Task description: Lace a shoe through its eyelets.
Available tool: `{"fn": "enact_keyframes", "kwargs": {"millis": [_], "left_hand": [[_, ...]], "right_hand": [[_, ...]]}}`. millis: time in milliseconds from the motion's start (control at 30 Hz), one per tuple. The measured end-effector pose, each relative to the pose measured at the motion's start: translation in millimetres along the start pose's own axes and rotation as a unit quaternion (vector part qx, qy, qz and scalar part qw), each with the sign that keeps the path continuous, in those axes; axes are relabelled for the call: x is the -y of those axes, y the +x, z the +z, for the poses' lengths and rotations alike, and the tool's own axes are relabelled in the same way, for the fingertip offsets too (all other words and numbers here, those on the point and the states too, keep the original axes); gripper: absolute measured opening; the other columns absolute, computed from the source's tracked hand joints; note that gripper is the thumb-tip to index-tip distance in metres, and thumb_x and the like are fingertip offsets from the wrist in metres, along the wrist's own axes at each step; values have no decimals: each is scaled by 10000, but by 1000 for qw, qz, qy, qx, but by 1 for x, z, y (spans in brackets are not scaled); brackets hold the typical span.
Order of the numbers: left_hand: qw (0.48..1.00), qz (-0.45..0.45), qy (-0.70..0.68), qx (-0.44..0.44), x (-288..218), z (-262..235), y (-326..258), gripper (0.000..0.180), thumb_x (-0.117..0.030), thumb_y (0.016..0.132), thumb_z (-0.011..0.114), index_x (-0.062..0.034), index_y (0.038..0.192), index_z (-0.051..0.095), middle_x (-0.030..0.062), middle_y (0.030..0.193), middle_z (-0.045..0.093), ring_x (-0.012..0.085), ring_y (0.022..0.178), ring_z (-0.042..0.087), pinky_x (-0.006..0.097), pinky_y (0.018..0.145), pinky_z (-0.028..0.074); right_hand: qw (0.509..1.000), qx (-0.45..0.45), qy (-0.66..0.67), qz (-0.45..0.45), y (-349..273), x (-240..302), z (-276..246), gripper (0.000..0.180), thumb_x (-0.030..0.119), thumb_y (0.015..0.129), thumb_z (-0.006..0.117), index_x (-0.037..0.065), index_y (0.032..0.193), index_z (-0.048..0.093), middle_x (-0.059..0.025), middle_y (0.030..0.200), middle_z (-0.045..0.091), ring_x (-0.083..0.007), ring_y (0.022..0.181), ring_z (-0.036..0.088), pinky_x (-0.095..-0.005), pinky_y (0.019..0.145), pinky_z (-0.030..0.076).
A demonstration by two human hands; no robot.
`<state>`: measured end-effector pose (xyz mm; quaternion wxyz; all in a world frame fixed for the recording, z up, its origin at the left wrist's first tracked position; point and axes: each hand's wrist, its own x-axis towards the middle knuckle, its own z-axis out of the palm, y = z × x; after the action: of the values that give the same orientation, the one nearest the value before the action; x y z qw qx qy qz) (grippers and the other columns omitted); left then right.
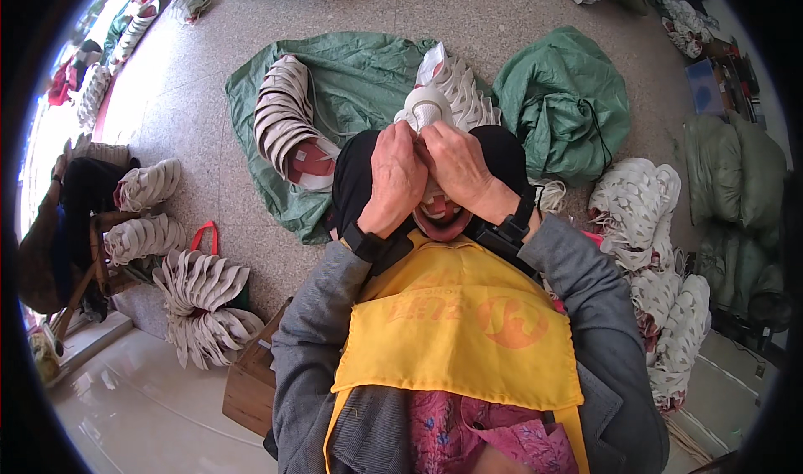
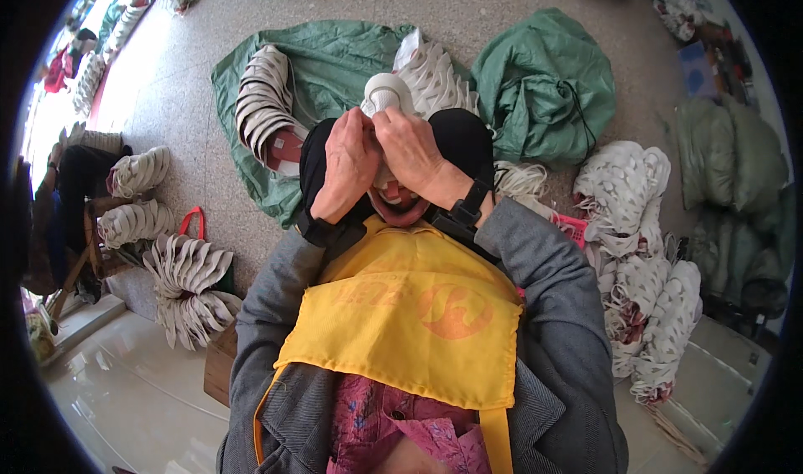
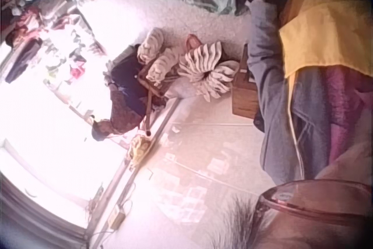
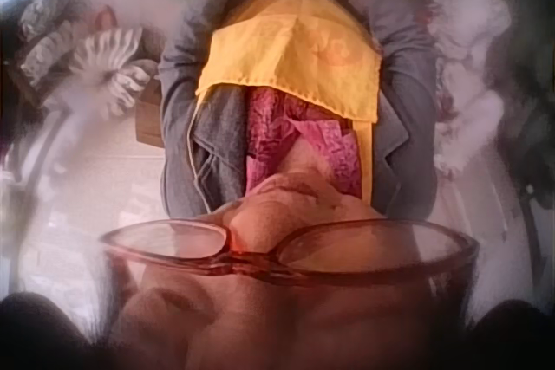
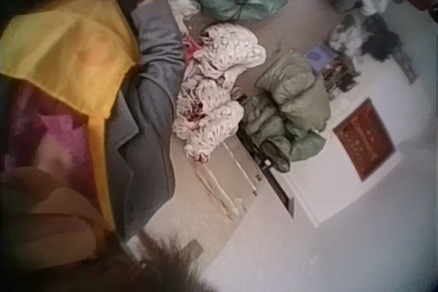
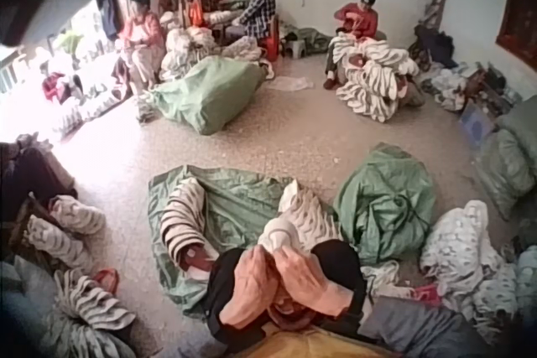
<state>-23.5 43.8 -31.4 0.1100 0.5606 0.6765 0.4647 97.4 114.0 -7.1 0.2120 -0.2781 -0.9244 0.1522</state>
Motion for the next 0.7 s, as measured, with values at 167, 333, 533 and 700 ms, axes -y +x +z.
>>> {"fn": "enact_keyframes", "kwargs": {"millis": [167,333,533,700], "left_hand": [[1000,13,20,-11,-3,-3,2,184,44,837,577,-5,1003,514,204,816,600,436,796,605,514,688,480],[1000,-19,22,7,-10,-7,2,220,35,843,568,11,1047,488,221,857,594,434,836,602,524,711,473],[1000,-14,1,-16,-9,-2,2,168,25,870,580,-10,1008,491,193,826,575,422,798,589,502,693,461],[1000,9,-13,-3,-10,-3,4,167,43,840,596,-13,983,529,161,829,574,376,782,589,463,678,475]], "right_hand": [[999,-24,24,-42,3,-1,-5,67,61,839,624,23,890,602,-131,838,615,-341,804,668,-429,659,545],[993,-43,96,-45,-8,2,-28,68,40,845,649,18,830,587,-130,776,599,-330,715,650,-425,606,509],[959,-5,269,93,-28,64,-123,130,24,831,724,13,755,620,-56,631,560,-141,537,512,-289,509,391],[897,-3,384,219,-26,54,-148,130,18,850,705,-8,749,627,46,666,590,6,622,446,-221,531,350]]}}
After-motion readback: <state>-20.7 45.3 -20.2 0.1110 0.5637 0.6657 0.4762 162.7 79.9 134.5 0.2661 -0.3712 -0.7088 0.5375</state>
